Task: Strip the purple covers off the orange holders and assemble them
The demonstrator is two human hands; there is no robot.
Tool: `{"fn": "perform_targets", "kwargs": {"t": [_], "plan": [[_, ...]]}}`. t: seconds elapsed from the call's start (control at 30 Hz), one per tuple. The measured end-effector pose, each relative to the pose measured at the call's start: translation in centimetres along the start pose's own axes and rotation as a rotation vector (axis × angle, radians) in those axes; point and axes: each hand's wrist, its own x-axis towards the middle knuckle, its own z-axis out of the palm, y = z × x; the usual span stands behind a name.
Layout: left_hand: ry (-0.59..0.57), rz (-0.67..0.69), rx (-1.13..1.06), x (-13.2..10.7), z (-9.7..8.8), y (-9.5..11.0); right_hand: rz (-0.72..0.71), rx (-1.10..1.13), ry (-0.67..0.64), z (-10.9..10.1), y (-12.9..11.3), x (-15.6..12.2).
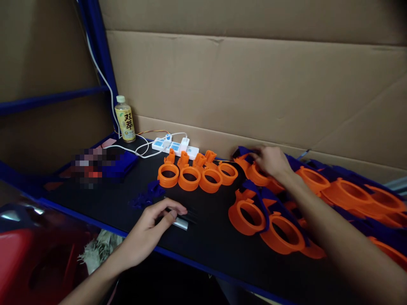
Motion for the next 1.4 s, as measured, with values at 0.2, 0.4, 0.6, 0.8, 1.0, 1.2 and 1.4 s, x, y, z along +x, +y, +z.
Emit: {"fn": "perform_targets", "kwargs": {"t": [0.2,0.4,0.6,0.8,1.0,1.2,1.4], "plan": [[-0.008,-0.006,-0.149,0.3,0.2,-0.3,-0.063,0.011,0.230,-4.1,-2.4,0.3],[0.029,0.060,-0.479,0.3,0.7,0.3,-0.345,0.113,0.490,-8.8,-12.5,-2.5],[0.277,0.012,-0.747,-0.5,1.4,0.9,-0.574,0.420,-0.028,-9.5,-25.4,-9.0],[0.546,-0.116,-0.813,-0.5,0.8,0.5,-0.595,0.629,-0.203,-8.5,-29.2,-10.3],[0.542,-0.002,-0.825,-1.6,-0.1,1.6,-0.502,0.530,-0.067,-7.3,-27.1,-6.2],[0.406,-0.050,-0.777,-2.6,-1.1,1.7,-0.129,0.845,-0.072,-4.2,-27.0,-1.3],[0.062,0.089,-0.868,-3.3,0.7,0.1,0.218,1.481,-0.651,-0.8,-34.0,2.0]]}}
